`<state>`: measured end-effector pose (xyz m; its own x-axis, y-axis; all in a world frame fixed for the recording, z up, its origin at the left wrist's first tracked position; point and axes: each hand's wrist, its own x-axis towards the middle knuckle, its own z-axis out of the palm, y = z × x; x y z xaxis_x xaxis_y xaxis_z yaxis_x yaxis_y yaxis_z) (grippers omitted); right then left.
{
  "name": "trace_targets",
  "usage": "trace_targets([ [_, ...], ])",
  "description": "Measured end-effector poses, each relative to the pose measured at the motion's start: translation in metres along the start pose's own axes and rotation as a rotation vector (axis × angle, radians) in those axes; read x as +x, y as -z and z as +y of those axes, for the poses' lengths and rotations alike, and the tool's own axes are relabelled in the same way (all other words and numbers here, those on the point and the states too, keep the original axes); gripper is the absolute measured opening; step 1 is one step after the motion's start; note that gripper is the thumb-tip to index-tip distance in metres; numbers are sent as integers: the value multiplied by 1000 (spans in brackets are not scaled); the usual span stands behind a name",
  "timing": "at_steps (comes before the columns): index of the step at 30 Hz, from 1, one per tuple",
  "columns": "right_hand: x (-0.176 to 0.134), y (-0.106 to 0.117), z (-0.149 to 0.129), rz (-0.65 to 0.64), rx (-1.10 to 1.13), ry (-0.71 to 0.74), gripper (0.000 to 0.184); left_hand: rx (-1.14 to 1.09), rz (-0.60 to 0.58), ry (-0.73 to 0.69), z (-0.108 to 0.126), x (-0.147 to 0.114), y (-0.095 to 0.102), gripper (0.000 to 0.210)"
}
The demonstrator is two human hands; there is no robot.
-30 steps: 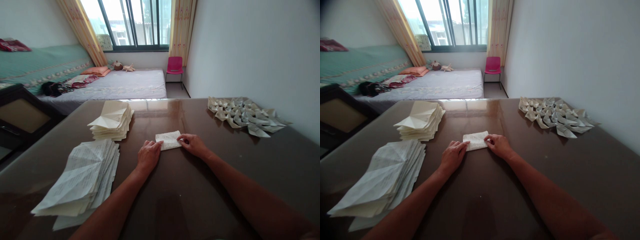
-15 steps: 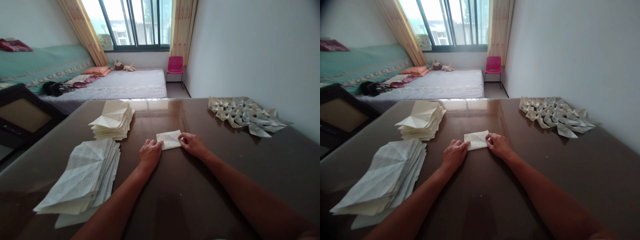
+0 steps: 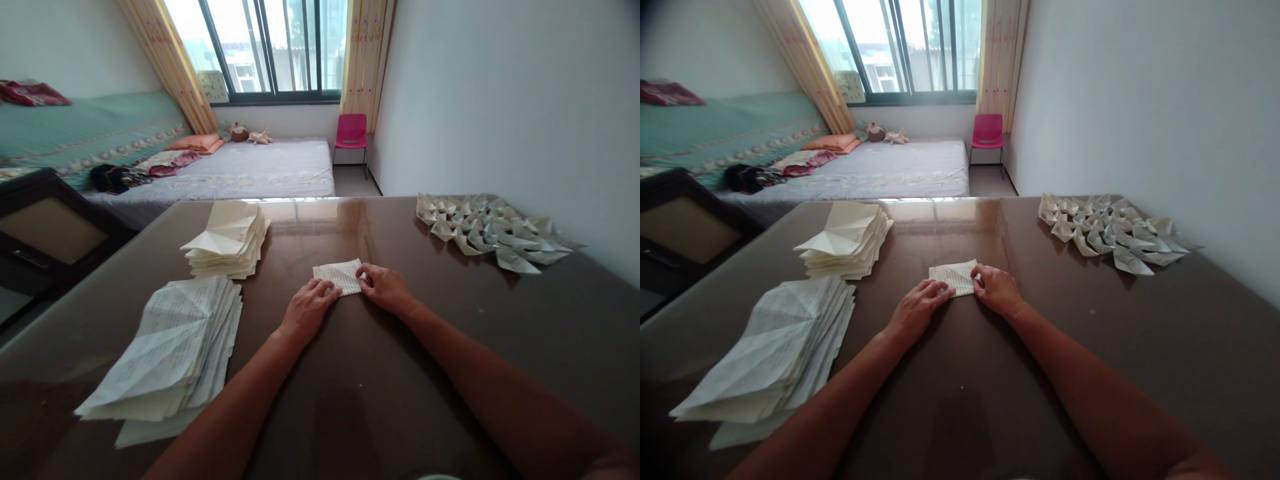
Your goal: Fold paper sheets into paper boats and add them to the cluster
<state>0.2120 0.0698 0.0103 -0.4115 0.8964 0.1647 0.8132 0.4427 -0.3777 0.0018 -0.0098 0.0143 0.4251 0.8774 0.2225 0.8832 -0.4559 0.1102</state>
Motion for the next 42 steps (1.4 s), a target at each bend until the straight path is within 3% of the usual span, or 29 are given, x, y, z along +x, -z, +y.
trace_targets([
  [3,0,2,1,-9,0,24,17,80,-40,-3,5,-1,4,40],
  [5,-2,7,-1,51,-14,85,18,132,-56,3,9,-2,6,42],
  [7,-5,12,-7,147,-47,198,23,161,-65,8,12,-2,8,42],
  [9,-12,16,-17,153,-75,346,30,172,-64,12,14,-2,7,41],
  [12,-25,12,-31,-82,-89,540,47,167,-55,13,13,-2,5,37],
  [15,-35,5,-35,-248,-109,526,92,160,-52,11,12,-2,4,36],
  [18,-39,1,-30,-325,-141,451,103,160,-54,12,12,-3,5,40],
  [35,-32,17,-23,-392,-314,219,101,272,-194,92,22,-13,14,42],
  [37,-31,16,-23,-367,-325,230,94,301,-216,108,26,-15,16,43],
  [42,-24,15,-22,-185,-379,329,55,332,-279,92,30,-4,20,32],
])
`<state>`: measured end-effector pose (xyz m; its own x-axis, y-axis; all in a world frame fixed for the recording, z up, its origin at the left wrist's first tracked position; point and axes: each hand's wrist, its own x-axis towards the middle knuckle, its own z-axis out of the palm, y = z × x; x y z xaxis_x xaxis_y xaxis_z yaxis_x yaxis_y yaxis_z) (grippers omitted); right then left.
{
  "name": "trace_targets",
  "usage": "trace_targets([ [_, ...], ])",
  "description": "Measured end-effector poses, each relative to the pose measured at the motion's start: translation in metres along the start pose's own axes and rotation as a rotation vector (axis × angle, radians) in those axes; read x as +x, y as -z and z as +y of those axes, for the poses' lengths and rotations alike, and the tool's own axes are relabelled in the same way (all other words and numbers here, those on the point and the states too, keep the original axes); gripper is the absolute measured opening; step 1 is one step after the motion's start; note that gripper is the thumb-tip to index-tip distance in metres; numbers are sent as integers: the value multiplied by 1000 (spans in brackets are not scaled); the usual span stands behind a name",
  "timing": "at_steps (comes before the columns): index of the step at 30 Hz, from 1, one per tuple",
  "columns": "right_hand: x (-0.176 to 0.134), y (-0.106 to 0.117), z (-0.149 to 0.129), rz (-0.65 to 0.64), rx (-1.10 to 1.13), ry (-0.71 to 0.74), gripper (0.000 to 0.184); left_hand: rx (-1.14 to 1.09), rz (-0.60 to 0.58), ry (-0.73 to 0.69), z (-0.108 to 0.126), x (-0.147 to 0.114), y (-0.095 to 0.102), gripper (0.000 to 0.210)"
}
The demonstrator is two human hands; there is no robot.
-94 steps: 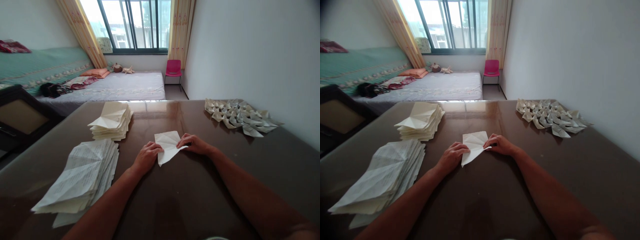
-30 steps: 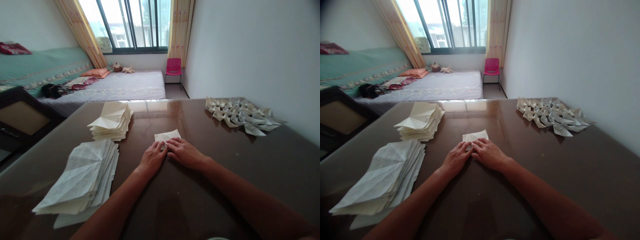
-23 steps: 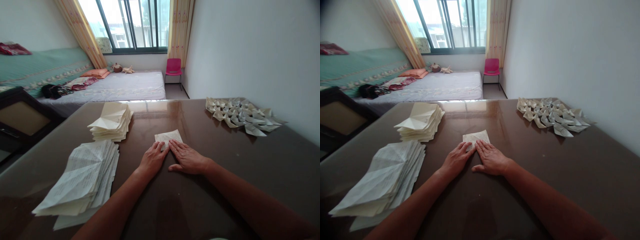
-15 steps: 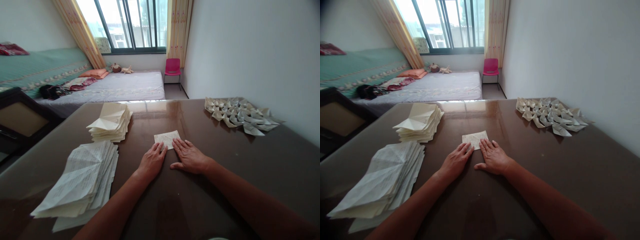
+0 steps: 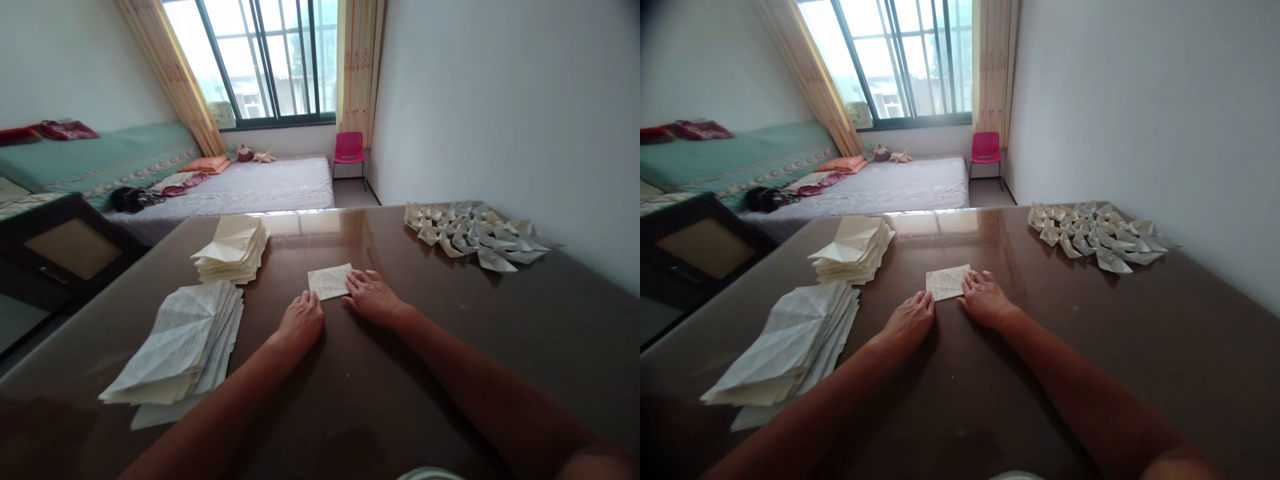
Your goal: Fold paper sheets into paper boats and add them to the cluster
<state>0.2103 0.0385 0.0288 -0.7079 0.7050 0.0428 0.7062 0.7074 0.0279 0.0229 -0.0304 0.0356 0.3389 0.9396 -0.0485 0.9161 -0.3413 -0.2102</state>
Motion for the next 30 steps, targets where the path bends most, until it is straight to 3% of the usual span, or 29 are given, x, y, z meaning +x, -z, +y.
trace_targets([
  [6,6,-1,5,35,-31,86,30,-23,41,-8,-3,30,5,24],
  [17,18,20,-6,-94,-58,8,24,-95,244,-14,-13,33,-19,23],
  [22,26,9,-7,57,-24,49,31,-114,294,-19,-18,33,-26,26],
  [27,27,-13,23,187,171,128,33,-138,322,-53,-23,32,-28,25],
  [30,22,-16,41,258,268,149,30,-154,371,-52,-28,32,-25,24],
])
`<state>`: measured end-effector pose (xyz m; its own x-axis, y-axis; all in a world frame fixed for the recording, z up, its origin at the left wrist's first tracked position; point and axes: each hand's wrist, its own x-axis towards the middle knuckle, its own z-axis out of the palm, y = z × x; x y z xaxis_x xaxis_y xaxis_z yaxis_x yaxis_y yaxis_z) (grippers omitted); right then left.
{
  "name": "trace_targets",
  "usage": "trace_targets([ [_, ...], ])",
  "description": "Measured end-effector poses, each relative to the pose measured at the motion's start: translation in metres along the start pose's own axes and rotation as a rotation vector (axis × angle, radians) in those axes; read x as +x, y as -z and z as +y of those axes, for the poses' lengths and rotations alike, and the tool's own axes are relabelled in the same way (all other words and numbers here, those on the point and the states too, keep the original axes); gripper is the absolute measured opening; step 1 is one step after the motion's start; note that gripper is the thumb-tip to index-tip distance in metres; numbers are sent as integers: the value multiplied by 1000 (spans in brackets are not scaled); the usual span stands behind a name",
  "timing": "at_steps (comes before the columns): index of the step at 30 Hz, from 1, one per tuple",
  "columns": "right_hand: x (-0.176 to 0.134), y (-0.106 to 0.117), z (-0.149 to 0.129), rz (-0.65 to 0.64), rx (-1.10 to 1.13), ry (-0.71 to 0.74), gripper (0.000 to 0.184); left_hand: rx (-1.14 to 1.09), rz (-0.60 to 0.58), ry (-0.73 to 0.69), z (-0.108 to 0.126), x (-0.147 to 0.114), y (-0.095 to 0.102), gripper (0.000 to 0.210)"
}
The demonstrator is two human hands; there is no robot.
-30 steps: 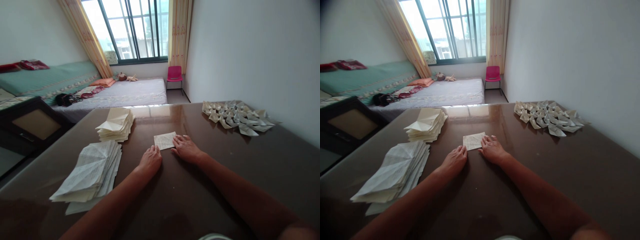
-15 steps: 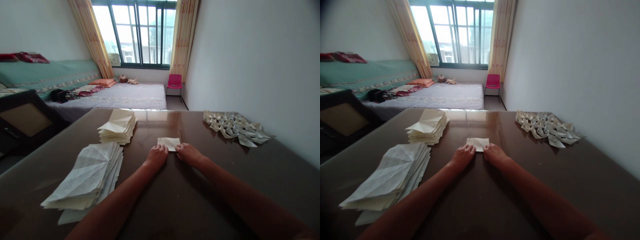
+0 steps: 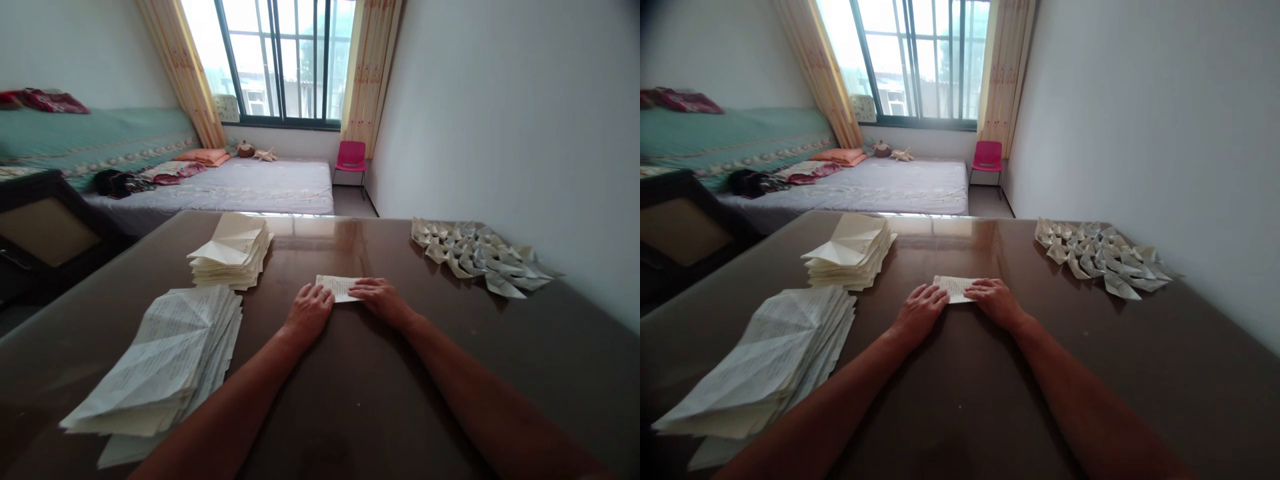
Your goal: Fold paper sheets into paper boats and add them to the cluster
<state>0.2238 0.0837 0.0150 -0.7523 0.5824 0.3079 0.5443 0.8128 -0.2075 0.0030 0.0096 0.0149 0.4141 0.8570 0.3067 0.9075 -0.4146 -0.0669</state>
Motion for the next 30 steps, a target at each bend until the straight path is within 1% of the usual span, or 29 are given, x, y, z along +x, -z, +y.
trace_targets([
  [2,-3,5,3,55,43,26,27,2,27,40,-3,1,2,22],
  [4,-3,8,-3,84,40,69,25,-4,27,86,-4,3,4,22],
  [7,0,8,-20,38,-57,140,25,-66,17,96,-3,2,3,27],
  [9,1,8,-30,17,-105,154,25,-119,10,76,-1,0,2,24],
  [12,1,8,-33,-1,-88,136,23,-159,3,53,-2,-2,0,21],
  [15,-1,9,-20,-32,13,82,24,-174,23,63,-7,-2,-2,21],
  [20,-3,4,6,-33,259,5,24,-250,38,88,-11,-1,-4,24],
  [24,-2,-1,11,-38,398,-91,32,-342,42,118,-7,-5,-4,25],
  [27,1,-6,8,0,459,-198,37,-421,55,192,-7,-6,-5,26],
  [30,7,-11,4,21,501,-308,40,-491,69,341,-8,-3,-8,25],
])
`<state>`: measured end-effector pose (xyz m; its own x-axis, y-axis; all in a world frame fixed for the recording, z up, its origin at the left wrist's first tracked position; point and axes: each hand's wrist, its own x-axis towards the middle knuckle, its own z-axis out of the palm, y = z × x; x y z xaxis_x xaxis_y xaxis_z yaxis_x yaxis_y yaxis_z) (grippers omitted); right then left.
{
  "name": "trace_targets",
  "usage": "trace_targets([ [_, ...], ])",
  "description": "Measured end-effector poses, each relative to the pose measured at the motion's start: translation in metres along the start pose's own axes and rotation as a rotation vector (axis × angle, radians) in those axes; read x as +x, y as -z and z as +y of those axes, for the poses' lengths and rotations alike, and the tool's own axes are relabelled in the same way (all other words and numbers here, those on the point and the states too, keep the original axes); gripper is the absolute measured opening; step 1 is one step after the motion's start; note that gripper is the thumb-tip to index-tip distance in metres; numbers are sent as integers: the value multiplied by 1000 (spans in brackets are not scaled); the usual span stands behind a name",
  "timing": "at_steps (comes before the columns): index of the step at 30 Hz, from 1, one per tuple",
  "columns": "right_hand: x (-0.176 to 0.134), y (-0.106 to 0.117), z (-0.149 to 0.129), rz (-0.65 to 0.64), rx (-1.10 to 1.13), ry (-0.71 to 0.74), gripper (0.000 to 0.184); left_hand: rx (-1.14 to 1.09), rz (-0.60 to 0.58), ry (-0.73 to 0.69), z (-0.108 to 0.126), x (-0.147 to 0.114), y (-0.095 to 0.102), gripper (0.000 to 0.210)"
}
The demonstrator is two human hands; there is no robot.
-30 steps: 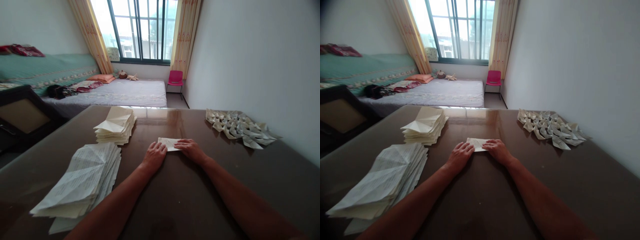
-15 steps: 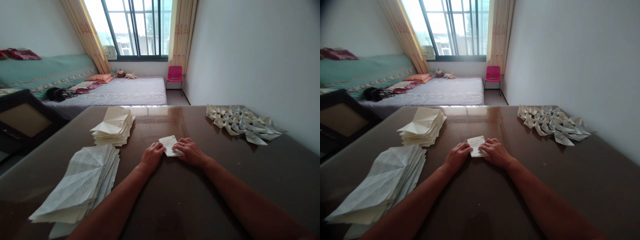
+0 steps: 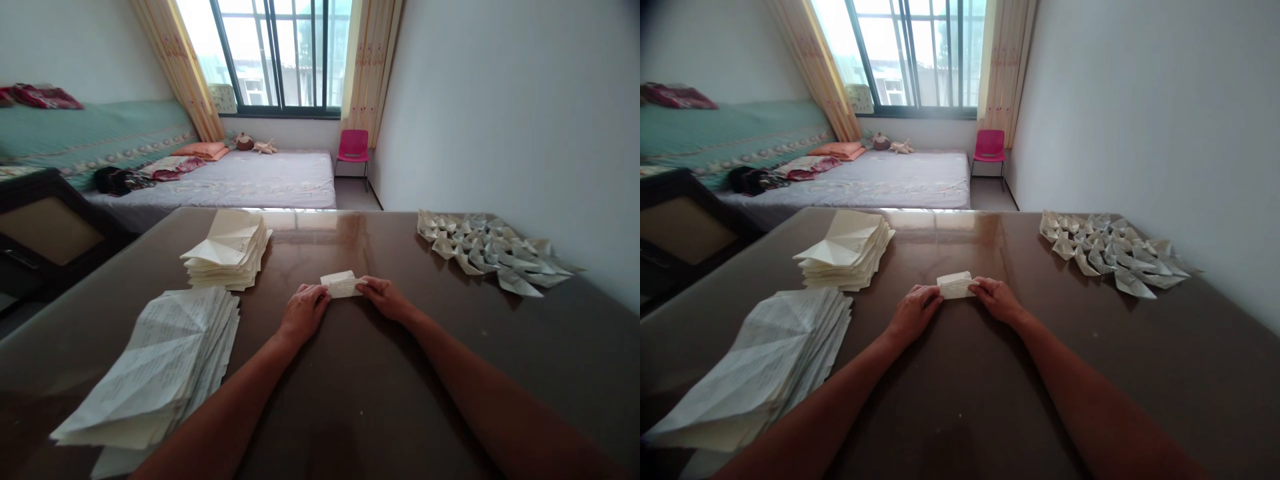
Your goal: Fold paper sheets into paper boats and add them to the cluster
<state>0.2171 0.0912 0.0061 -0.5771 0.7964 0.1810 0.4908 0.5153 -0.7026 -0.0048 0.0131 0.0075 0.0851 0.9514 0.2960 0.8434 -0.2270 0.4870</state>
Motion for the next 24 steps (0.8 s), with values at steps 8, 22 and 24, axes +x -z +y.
trace_targets([
  [8,30,3,-7,-71,-265,-136,34,-58,50,137,2,5,-1,51],
  [22,29,-15,-10,127,-534,-233,32,174,-74,75,11,2,6,35],
  [24,30,-15,-10,128,-533,-237,32,175,-86,70,12,2,8,35],
])
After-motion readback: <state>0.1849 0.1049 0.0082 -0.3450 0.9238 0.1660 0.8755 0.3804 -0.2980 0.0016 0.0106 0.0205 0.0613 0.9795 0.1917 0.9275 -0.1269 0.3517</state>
